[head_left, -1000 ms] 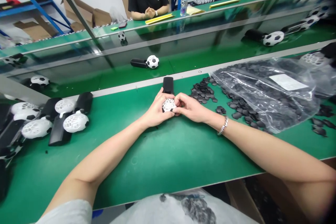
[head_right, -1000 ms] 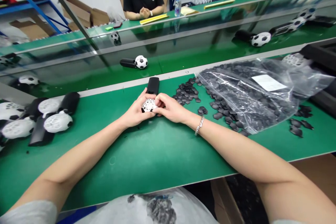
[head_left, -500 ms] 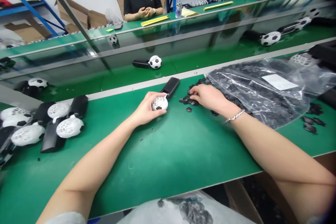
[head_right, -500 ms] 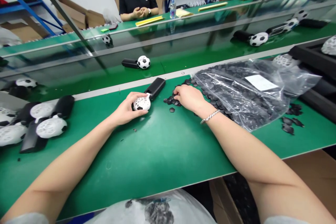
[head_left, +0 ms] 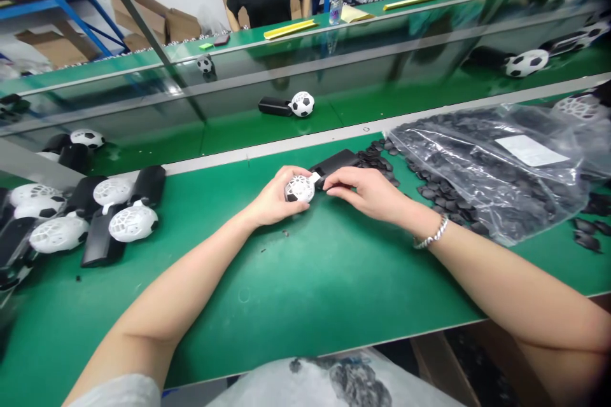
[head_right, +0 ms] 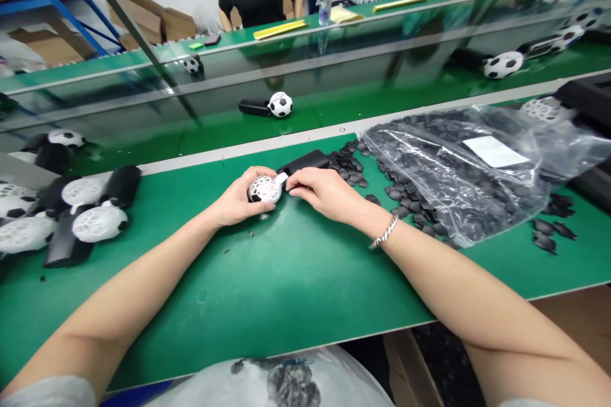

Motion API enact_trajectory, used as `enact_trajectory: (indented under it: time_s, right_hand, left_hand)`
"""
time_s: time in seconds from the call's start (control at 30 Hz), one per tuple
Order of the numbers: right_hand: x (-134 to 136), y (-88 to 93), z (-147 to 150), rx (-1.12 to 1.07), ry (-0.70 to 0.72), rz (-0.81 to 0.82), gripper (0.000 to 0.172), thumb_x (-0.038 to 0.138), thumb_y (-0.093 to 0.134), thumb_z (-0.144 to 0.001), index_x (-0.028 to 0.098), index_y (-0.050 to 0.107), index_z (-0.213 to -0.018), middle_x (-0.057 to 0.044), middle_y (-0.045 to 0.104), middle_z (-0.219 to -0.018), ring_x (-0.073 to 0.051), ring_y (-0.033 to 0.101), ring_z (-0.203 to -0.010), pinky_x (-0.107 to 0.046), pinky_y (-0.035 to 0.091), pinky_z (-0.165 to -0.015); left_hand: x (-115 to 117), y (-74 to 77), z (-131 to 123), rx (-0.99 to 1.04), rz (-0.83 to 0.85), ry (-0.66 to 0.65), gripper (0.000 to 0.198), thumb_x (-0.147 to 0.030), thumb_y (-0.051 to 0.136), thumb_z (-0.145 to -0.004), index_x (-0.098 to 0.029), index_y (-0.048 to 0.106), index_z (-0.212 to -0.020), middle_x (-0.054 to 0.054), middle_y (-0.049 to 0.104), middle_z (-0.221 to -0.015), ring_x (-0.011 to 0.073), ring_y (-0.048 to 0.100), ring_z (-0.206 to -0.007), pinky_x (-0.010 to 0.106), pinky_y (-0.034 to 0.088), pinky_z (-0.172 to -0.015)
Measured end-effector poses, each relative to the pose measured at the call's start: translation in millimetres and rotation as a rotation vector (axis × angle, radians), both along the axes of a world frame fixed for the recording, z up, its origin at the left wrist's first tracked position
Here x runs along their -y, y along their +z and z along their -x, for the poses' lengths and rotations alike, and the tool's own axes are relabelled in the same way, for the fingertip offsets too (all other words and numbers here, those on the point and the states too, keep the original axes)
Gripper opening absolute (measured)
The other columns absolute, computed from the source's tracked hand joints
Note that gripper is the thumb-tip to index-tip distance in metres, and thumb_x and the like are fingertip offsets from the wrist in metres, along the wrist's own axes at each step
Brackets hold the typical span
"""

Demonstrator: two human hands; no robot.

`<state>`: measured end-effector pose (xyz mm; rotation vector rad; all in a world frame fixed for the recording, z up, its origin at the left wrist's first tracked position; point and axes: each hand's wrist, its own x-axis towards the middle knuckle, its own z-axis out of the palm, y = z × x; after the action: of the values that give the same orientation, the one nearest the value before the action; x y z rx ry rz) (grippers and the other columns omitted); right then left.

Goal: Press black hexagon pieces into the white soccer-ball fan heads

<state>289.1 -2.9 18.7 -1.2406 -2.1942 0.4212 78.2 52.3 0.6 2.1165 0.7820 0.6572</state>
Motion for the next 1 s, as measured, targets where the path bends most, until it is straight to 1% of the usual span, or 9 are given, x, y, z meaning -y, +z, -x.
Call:
enact_trajectory:
  time_s: [0.1, 0.2, 0.27, 0.4, 0.5, 0.7, 0.83, 0.9, 1.0]
  right_hand:
    - [0.6, -3.7, 7.1, -0.062, 0.024, -0.031, 0.009, 0.021, 0.053, -0.083, 0.022, 0.062, -0.085, -0.004, 0.063, -0.087, -0.017, 0.057, -0.081, -0.029, 0.045, -0.074]
    - [0.2, -4.8, 9.5, -0.043, 0.016, -0.015, 0.017, 0.019, 0.046, -0.085, 0.022, 0.06, -0.095, -0.005, 0.06, -0.089, -0.018, 0.056, -0.08, -0.031, 0.045, -0.072]
    - [0.3, -4.7, 9.9, -0.015, 0.017, -0.014, 0.02, 0.018, 0.043, -0.086, 0.022, 0.058, -0.098, -0.006, 0.059, -0.091, -0.018, 0.056, -0.082, -0.032, 0.045, -0.074]
    - [1.8, -4.4, 12.1, -0.052, -0.039, 0.011, 0.011, 0.018, 0.048, -0.084, 0.02, 0.058, -0.087, -0.004, 0.061, -0.084, -0.017, 0.056, -0.076, -0.03, 0.044, -0.071]
    - [2.1, -4.9, 15.2, -0.134, -0.032, 0.052, 0.005, 0.02, 0.053, -0.082, 0.019, 0.058, -0.081, -0.003, 0.061, -0.08, -0.015, 0.055, -0.071, -0.028, 0.044, -0.067]
    - [-2.9, -10.1, 20.1, -0.248, -0.037, 0.12, 0.008, 0.022, 0.053, -0.081, 0.02, 0.061, -0.08, -0.002, 0.065, -0.084, -0.016, 0.059, -0.077, -0.03, 0.044, -0.072]
    - [-5.8, -14.0, 22.7, -0.297, -0.038, 0.097, 0.007, 0.022, 0.056, -0.08, 0.02, 0.062, -0.079, -0.002, 0.065, -0.084, -0.017, 0.059, -0.079, -0.03, 0.044, -0.075]
    - [-6.6, -15.6, 23.8, -0.302, -0.051, 0.078, 0.005, 0.022, 0.057, -0.079, 0.02, 0.062, -0.078, -0.001, 0.064, -0.081, -0.016, 0.058, -0.076, -0.029, 0.044, -0.073]
    - [-8.0, -18.1, 24.5, -0.301, -0.098, 0.077, 0.004, 0.023, 0.06, -0.077, 0.019, 0.061, -0.075, -0.001, 0.063, -0.076, -0.014, 0.056, -0.069, -0.027, 0.043, -0.065]
  left_hand:
    - [0.0, -1.7, -0.1, 0.001, -0.02, 0.008, 0.052, -0.018, 0.066, -0.062, -0.02, 0.047, -0.11, 0.007, 0.048, -0.115, 0.0224, 0.05, -0.104, 0.037, 0.04, -0.091]
    - [0.1, -3.4, -0.3, 0.004, -0.043, -0.002, 0.051, -0.019, 0.066, -0.063, -0.021, 0.047, -0.111, 0.006, 0.048, -0.116, 0.0224, 0.049, -0.105, 0.037, 0.04, -0.092]
    - [0.0, -3.6, -0.2, -0.004, -0.063, -0.009, 0.051, -0.02, 0.066, -0.063, -0.022, 0.046, -0.111, 0.006, 0.048, -0.116, 0.0226, 0.049, -0.107, 0.038, 0.039, -0.094]
    - [0.2, -2.2, 0.3, -0.023, -0.078, -0.008, 0.051, -0.02, 0.065, -0.064, -0.021, 0.047, -0.111, 0.006, 0.048, -0.116, 0.0229, 0.048, -0.108, 0.038, 0.038, -0.095]
    - [0.8, -1.8, 0.2, -0.015, -0.08, -0.001, 0.051, -0.02, 0.066, -0.063, -0.02, 0.047, -0.111, 0.007, 0.048, -0.115, 0.0227, 0.048, -0.107, 0.037, 0.039, -0.094]
    - [3.3, -5.0, -2.5, 0.005, -0.06, 0.05, 0.05, -0.028, 0.069, -0.064, -0.021, 0.048, -0.11, 0.006, 0.05, -0.113, 0.0221, 0.051, -0.102, 0.037, 0.041, -0.09]
    - [6.2, -6.9, -5.8, 0.036, -0.085, 0.099, 0.044, -0.033, 0.068, -0.067, -0.021, 0.05, -0.106, 0.005, 0.052, -0.108, 0.0212, 0.052, -0.1, 0.037, 0.041, -0.089]
    - [7.3, -7.1, -7.6, 0.049, -0.101, 0.118, 0.042, -0.031, 0.067, -0.068, -0.02, 0.05, -0.104, 0.005, 0.052, -0.106, 0.0206, 0.052, -0.099, 0.036, 0.042, -0.088]
    - [8.6, -7.5, -10.0, 0.067, -0.12, 0.131, 0.038, -0.026, 0.065, -0.068, -0.018, 0.051, -0.103, 0.006, 0.052, -0.104, 0.0202, 0.052, -0.098, 0.036, 0.042, -0.088]
